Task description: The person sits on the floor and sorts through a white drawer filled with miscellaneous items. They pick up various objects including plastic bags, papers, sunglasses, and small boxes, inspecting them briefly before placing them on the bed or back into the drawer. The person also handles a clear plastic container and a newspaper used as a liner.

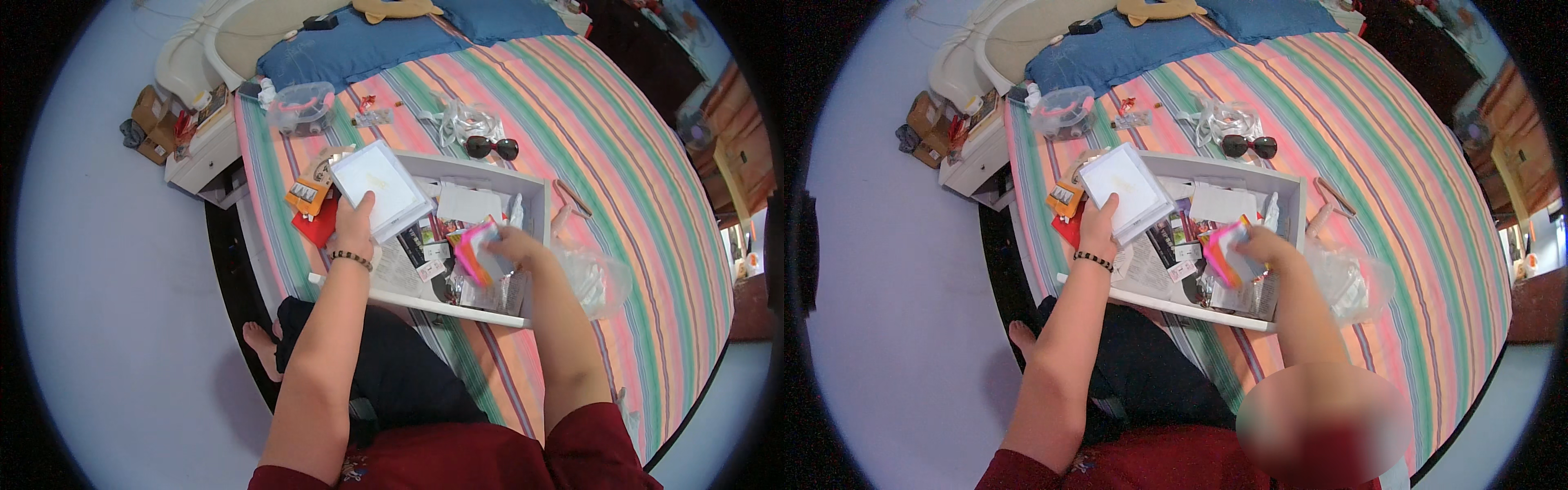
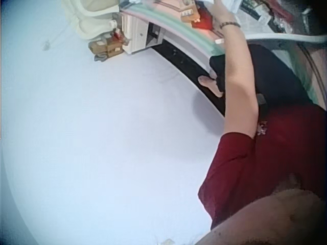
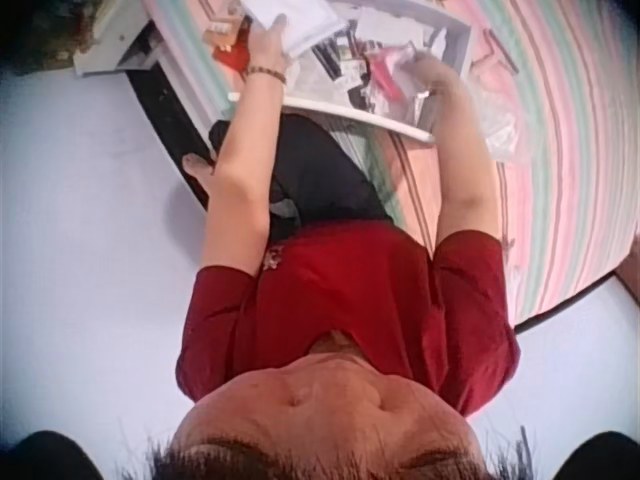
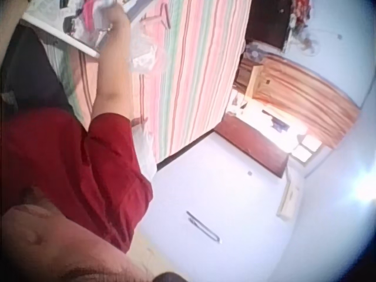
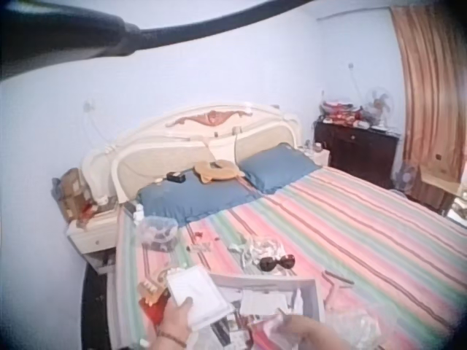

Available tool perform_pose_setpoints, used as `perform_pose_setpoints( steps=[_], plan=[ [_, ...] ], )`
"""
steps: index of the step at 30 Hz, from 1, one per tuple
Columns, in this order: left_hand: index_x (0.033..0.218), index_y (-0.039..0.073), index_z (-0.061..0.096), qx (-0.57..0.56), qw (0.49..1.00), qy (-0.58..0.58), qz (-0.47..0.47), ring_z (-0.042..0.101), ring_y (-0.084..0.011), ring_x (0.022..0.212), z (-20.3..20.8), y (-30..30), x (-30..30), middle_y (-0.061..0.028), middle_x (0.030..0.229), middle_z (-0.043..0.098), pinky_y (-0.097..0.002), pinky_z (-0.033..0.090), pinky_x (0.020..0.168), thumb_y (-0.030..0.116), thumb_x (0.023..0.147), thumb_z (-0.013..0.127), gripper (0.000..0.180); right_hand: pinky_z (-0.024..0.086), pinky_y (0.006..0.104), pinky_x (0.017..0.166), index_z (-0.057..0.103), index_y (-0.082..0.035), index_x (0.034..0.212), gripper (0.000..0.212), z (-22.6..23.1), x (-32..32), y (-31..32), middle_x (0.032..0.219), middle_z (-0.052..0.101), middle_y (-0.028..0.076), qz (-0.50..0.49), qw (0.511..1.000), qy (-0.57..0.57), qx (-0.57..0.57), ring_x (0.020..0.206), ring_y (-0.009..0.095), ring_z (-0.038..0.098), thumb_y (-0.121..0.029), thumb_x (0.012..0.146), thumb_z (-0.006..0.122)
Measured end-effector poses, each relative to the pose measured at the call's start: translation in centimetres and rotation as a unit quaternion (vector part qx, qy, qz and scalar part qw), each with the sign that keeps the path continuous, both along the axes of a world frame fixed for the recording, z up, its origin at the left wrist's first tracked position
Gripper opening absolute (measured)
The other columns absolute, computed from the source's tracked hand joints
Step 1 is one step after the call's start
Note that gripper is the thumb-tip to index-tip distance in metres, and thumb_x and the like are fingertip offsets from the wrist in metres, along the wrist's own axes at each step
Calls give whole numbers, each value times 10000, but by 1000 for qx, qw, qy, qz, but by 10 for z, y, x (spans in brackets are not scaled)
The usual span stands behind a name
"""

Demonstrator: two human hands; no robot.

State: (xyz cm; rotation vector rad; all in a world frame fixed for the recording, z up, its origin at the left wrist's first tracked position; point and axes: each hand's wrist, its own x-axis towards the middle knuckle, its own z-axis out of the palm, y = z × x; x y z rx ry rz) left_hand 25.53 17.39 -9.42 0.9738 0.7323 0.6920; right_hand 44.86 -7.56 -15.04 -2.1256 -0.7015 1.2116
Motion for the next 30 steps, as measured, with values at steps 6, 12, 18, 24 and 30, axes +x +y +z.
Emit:
perform_pose_setpoints(
  steps=[6, 12, 18, 24, 30],
  plan=[
    [1246, -17, 390, -49, 998, -21, 15, 532, -224, 1028, 9, -2, -2, -122, 1175, 521, -337, 442, 863, 45, 864, 550, 418, 501, 350, 767, 507, -26, 1180, 355, 42, -12, 14, 1024, 617, 92, -225, 919, 245, 212, 875, 194, 608, -202, 882, 581],
    [1247, -16, 393, -41, 998, -40, 10, 530, -226, 1035, 2, 1, 2, -120, 1176, 521, -336, 439, 867, 41, 869, 539, 409, 507, 373, 748, 505, -17, 1174, 383, 55, -13, 21, 1031, 618, 96, -300, 873, 309, 230, 870, 208, 613, -266, 889, 565],
    [1247, -22, 399, -46, 997, -55, 12, 527, -226, 1044, 8, -1, -2, -121, 1179, 519, -336, 434, 873, 39, 867, 537, 409, 510, 386, 716, 536, 12, 1071, 309, 40, -3, 21, 997, 623, 141, -403, 844, 324, 145, 817, 251, 619, -237, 896, 482],
    [1237, -38, 400, -44, 997, -55, 23, 528, -228, 1038, 13, -4, 0, -123, 1179, 518, -333, 430, 871, 37, 862, 537, 406, 513, 407, 732, 498, 29, 1090, 275, 7, 15, 19, 1004, 598, 134, -437, 786, 371, 232, 867, 262, 612, -135, 874, 453],
    [1225, -36, 402, -44, 996, -55, 51, 528, -225, 1026, 7, 1, -1, -125, 1163, 521, -334, 430, 864, 49, 858, 544, 403, 464, 424, 856, 442, -4, 1206, 375, 37, -40, 51, 1168, 531, 136, -221, 884, 360, 198, 1030, 281, 553, -234, 913, 483]
  ],
)
